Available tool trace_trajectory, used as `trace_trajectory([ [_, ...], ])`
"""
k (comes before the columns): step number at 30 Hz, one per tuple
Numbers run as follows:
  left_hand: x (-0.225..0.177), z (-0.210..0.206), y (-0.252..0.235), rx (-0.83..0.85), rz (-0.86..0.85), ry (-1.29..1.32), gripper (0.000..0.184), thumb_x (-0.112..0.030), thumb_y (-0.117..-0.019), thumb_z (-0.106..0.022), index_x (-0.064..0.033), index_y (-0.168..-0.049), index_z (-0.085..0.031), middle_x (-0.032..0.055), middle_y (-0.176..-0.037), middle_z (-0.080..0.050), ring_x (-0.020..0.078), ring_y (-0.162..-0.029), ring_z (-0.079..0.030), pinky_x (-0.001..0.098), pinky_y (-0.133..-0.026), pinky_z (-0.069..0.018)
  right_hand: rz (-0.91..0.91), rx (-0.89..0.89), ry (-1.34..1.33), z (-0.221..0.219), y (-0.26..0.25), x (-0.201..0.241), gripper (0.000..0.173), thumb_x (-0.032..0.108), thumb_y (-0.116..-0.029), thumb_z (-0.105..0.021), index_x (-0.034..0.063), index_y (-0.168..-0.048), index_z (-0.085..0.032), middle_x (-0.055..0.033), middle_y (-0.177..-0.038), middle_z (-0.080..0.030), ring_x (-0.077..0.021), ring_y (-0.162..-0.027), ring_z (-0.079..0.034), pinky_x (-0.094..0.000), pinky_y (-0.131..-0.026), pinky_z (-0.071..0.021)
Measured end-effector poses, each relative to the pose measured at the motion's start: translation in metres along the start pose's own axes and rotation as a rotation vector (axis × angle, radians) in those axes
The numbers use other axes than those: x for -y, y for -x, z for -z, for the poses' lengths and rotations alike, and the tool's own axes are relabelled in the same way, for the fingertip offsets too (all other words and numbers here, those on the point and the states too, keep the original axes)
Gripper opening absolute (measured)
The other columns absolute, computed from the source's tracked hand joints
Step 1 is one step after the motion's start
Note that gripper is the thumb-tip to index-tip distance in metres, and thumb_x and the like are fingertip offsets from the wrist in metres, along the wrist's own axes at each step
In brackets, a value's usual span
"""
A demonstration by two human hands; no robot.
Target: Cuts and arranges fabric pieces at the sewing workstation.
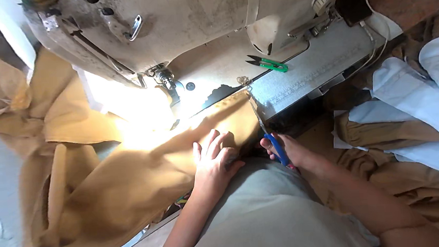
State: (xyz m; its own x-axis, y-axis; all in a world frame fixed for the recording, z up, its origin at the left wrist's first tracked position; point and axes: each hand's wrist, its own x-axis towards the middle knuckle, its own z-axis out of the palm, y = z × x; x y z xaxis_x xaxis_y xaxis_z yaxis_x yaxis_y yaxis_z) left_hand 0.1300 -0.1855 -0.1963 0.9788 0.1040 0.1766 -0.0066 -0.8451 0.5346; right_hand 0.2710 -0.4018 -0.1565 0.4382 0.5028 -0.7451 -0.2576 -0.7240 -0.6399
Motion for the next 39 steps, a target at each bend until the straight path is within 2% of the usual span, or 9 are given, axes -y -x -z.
trace_trajectory([
  [3,0.001,0.0,0.001,0.003,-0.002,0.001,0.037,-0.052,-0.0902,-0.07,-0.0172,-0.102,-0.076,0.0107,-0.144,-0.062,0.0379,-0.143,-0.047,0.0779,-0.113,-0.0196,-0.002,-0.027,0.024,-0.002,-0.003,-0.001,0.058,0.059,-0.103,-0.047,0.0052,-0.122,-0.057,-0.0034,-0.095,-0.062,-0.0097,-0.083,-0.064,-0.0285,-0.075,-0.0545],
  [7,0.001,0.0,0.002,0.007,-0.006,0.003,0.038,-0.053,-0.0905,-0.07,-0.0173,-0.102,-0.076,0.0108,-0.144,-0.062,0.0376,-0.143,-0.047,0.0777,-0.114,-0.0185,-0.001,-0.113,-0.025,-0.01,-0.004,-0.006,0.054,0.056,-0.1014,-0.055,0.0029,-0.114,-0.06,-0.003,-0.088,-0.061,-0.0099,-0.075,-0.064,-0.0282,-0.072,-0.0562],
  [13,0.001,0.001,0.002,0.016,-0.004,0.003,0.037,-0.052,-0.0903,-0.07,-0.0175,-0.103,-0.075,0.0109,-0.144,-0.061,0.0377,-0.143,-0.047,0.078,-0.113,-0.0184,0.036,-0.121,-0.204,-0.013,0.004,-0.007,0.04,0.045,-0.1017,-0.061,0.0054,-0.104,-0.059,0.0041,-0.074,-0.057,-0.0021,-0.061,-0.062,-0.0182,-0.061,-0.0556],
  [16,0.0,0.001,0.003,0.015,-0.011,0.011,0.036,-0.051,-0.0903,-0.071,-0.0176,-0.102,-0.075,0.0109,-0.144,-0.061,0.0377,-0.143,-0.047,0.0781,-0.113,-0.0187,0.008,-0.064,-0.22,-0.01,0.004,-0.005,0.04,0.044,-0.1039,-0.057,0.0048,-0.109,-0.058,0.0029,-0.079,-0.058,-0.003,-0.067,-0.064,-0.0191,-0.065,-0.0568],
  [20,-0.002,0.003,0.005,0.025,-0.018,0.008,0.036,-0.053,-0.0917,-0.068,-0.0191,-0.102,-0.076,0.0096,-0.143,-0.062,0.037,-0.143,-0.048,0.0772,-0.114,-0.0203,0.009,-0.024,-0.073,-0.004,-0.003,0.0,0.05,0.054,-0.1043,-0.049,0.006,-0.117,-0.058,0.0005,-0.089,-0.06,-0.0056,-0.078,-0.063,-0.0229,-0.071,-0.0539],
  [25,-0.003,0.003,0.007,0.024,-0.024,0.014,0.034,-0.051,-0.0917,-0.069,-0.0194,-0.101,-0.075,0.0082,-0.144,-0.062,0.0371,-0.143,-0.047,0.0778,-0.113,-0.0201,0.004,-0.077,-0.027,-0.006,-0.008,0.002,0.055,0.057,-0.1024,-0.051,0.0051,-0.116,-0.059,-0.0016,-0.088,-0.061,-0.0082,-0.077,-0.063,-0.0264,-0.072,-0.0543],
  [30,-0.002,0.003,0.007,0.026,-0.029,0.008,0.035,-0.052,-0.0921,-0.068,-0.0194,-0.101,-0.075,0.0091,-0.143,-0.062,0.0379,-0.143,-0.047,0.0771,-0.113,-0.0211,-0.006,-0.147,-0.256,-0.014,-0.003,0.0,0.037,0.042,-0.1024,-0.061,0.0051,-0.105,-0.059,0.0026,-0.076,-0.057,-0.0032,-0.063,-0.062,-0.0193,-0.061,-0.0558],
  [33,-0.003,0.003,0.008,0.031,-0.03,0.01,0.034,-0.052,-0.0919,-0.068,-0.0196,-0.1,-0.075,0.0086,-0.144,-0.062,0.0378,-0.143,-0.047,0.0773,-0.113,-0.0204,-0.012,-0.139,-0.287,-0.013,0.002,0.001,0.035,0.04,-0.1027,-0.061,0.0051,-0.103,-0.06,0.0029,-0.074,-0.057,-0.0025,-0.06,-0.061,-0.0175,-0.058,-0.0546],
  [39,-0.003,0.004,0.012,0.051,-0.036,0.03,0.032,-0.05,-0.0924,-0.068,-0.0199,-0.102,-0.075,0.0072,-0.143,-0.062,0.0368,-0.144,-0.046,0.0774,-0.114,-0.0196,-0.016,-0.037,-0.097,-0.002,-0.002,0.003,0.048,0.052,-0.1046,-0.05,0.0068,-0.116,-0.058,0.0013,-0.086,-0.06,-0.0052,-0.075,-0.063,-0.0224,-0.069,-0.0532],
])
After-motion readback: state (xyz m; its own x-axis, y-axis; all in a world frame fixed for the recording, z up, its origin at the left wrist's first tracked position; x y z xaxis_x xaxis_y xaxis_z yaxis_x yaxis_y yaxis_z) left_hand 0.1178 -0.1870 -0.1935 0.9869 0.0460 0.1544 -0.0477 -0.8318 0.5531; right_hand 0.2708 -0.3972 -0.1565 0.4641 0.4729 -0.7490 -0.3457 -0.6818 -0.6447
